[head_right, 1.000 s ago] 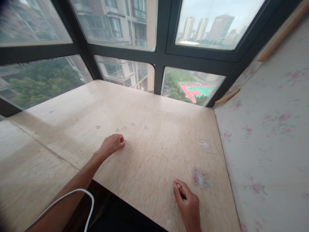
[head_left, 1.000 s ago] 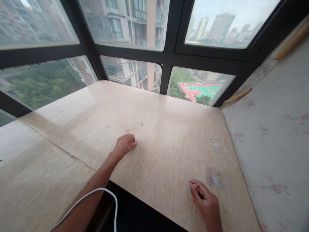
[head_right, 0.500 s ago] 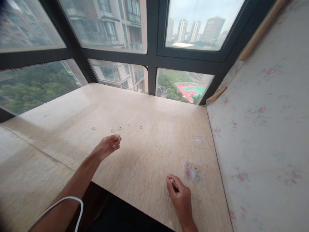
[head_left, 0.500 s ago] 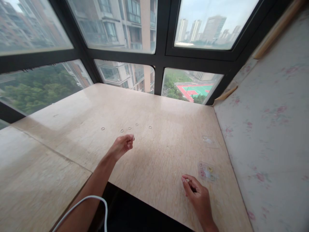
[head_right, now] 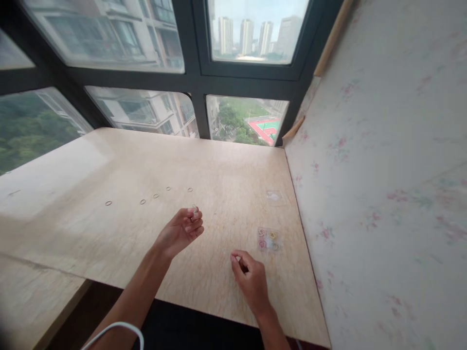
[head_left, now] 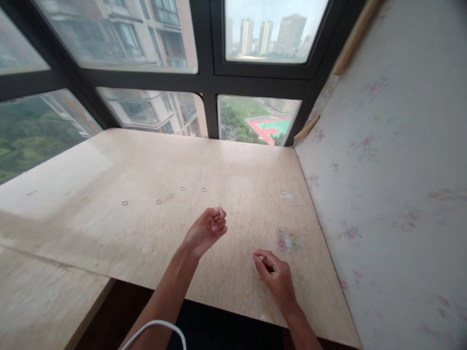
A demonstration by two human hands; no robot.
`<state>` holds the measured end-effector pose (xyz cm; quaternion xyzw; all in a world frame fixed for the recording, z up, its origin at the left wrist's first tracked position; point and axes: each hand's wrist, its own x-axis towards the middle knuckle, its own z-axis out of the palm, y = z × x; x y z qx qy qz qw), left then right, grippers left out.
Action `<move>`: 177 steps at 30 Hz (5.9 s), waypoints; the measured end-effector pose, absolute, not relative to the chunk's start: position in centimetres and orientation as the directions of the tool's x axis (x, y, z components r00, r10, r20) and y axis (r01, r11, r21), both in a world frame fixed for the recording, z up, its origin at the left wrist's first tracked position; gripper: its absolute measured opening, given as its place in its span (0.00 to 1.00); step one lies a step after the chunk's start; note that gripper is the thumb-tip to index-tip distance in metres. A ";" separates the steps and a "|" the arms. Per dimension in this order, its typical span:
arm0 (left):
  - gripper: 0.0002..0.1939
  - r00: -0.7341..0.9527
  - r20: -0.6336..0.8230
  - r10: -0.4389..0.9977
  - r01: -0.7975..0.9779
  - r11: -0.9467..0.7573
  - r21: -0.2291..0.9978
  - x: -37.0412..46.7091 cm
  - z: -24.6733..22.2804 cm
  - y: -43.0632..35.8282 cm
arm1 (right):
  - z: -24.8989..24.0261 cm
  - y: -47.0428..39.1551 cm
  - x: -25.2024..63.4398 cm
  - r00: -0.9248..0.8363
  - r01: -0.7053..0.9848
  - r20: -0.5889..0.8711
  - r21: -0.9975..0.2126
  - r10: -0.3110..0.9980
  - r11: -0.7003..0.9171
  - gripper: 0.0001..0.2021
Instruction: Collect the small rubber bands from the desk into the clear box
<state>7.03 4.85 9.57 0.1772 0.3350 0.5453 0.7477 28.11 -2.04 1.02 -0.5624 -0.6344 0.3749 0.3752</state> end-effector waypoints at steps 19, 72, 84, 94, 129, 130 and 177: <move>0.06 0.666 -0.012 0.746 0.637 -0.561 0.528 23.4 6.7 8.6 | 0.6 -1.5 28.1 -0.061 0.522 0.098 -0.845 0.993 0.115 0.15; 0.11 -0.193 0.208 0.959 0.752 0.008 0.659 -2.1 1.1 0.6 | 5.4 19.7 7.1 -0.479 0.876 -0.195 -0.041 0.856 0.481 0.14; 0.11 -0.220 0.195 0.956 0.716 0.023 0.698 -2.2 1.2 0.6 | 5.5 21.1 8.6 -0.596 0.799 -0.276 -0.289 0.754 0.527 0.04; 0.11 -0.249 0.209 0.946 0.712 0.033 0.701 -2.2 0.8 0.8 | 5.8 15.2 14.0 -0.466 0.526 -0.157 -0.841 0.871 0.130 0.17; 0.18 -0.274 0.150 0.950 0.773 0.125 0.622 -2.2 1.2 1.4 | 7.2 2.8 38.0 0.036 0.862 -0.215 -0.487 0.976 -0.139 0.09; 0.18 -0.275 0.149 0.950 0.769 0.124 0.627 -2.2 1.3 1.4 | 7.2 2.8 38.0 0.038 0.860 -0.211 -0.490 0.977 -0.139 0.09; 0.10 -0.198 -0.113 0.974 0.945 0.220 0.242 -16.5 4.2 8.6 | -1.1 -1.9 31.3 0.075 0.768 0.178 -0.638 0.981 0.057 0.26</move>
